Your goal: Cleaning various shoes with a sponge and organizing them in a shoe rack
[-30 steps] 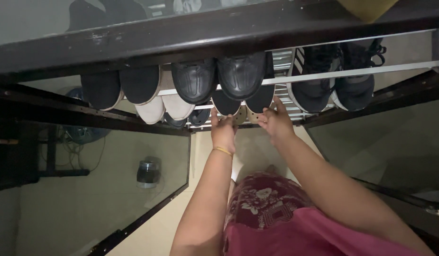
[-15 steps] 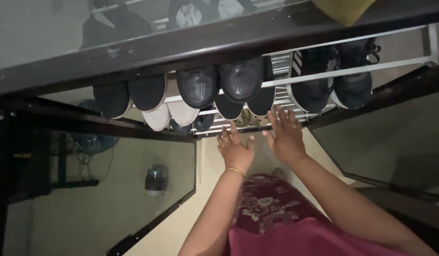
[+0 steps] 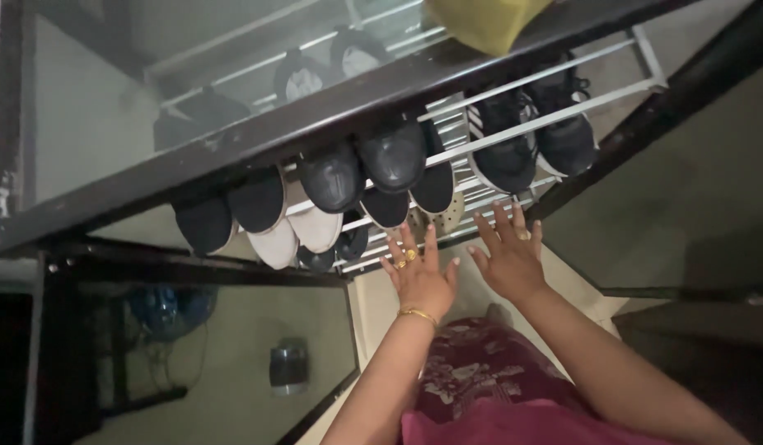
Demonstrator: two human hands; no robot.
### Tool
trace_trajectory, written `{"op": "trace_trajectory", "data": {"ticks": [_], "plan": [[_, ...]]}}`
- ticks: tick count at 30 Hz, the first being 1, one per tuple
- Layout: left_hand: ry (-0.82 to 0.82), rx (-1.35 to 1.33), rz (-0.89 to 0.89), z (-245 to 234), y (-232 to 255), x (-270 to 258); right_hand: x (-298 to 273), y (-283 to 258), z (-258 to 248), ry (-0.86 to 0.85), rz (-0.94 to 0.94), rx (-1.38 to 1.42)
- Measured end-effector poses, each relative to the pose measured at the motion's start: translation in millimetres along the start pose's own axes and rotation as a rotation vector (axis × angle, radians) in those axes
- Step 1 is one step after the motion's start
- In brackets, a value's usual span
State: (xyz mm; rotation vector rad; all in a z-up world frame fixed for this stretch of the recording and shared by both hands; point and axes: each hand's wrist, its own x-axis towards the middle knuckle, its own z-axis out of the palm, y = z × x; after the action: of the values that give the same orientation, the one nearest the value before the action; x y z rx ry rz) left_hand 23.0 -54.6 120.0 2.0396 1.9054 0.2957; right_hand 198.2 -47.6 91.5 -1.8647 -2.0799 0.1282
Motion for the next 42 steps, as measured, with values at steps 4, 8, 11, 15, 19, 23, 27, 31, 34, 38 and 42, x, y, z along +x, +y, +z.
{"op": "trace_trajectory", "data": {"ticks": [4,8,11,15,19,23,27,31,34,38,42], "plan": [[-0.035,0.037,0.069,-8,-1,-1,-13,-3,-1,-0.027,0.111,-0.02],[-0.108,0.074,0.11,-17,8,-5,-27,-5,-10,-0.081,0.205,-0.061],[-0.101,0.079,0.177,-10,14,-8,-41,-2,-11,-0.037,0.274,-0.069],[-0.096,0.07,0.294,2,28,-10,-60,10,-19,0.015,0.361,-0.092],[-0.127,0.051,0.399,5,52,-15,-83,17,-41,0.057,0.462,-0.085],[-0.159,0.073,0.498,16,74,-24,-108,30,-57,0.093,0.549,-0.094],[-0.214,0.081,0.579,21,100,-36,-137,38,-72,0.151,0.643,-0.108],[-0.238,0.075,0.681,32,124,-47,-166,50,-82,0.163,0.725,-0.148],[-0.245,0.07,0.755,36,143,-56,-187,55,-89,0.207,0.781,-0.155],[-0.283,0.054,0.838,43,171,-70,-216,64,-93,0.267,0.851,-0.214],[-0.295,0.036,0.914,49,199,-88,-244,75,-104,0.346,0.92,-0.237]]}}
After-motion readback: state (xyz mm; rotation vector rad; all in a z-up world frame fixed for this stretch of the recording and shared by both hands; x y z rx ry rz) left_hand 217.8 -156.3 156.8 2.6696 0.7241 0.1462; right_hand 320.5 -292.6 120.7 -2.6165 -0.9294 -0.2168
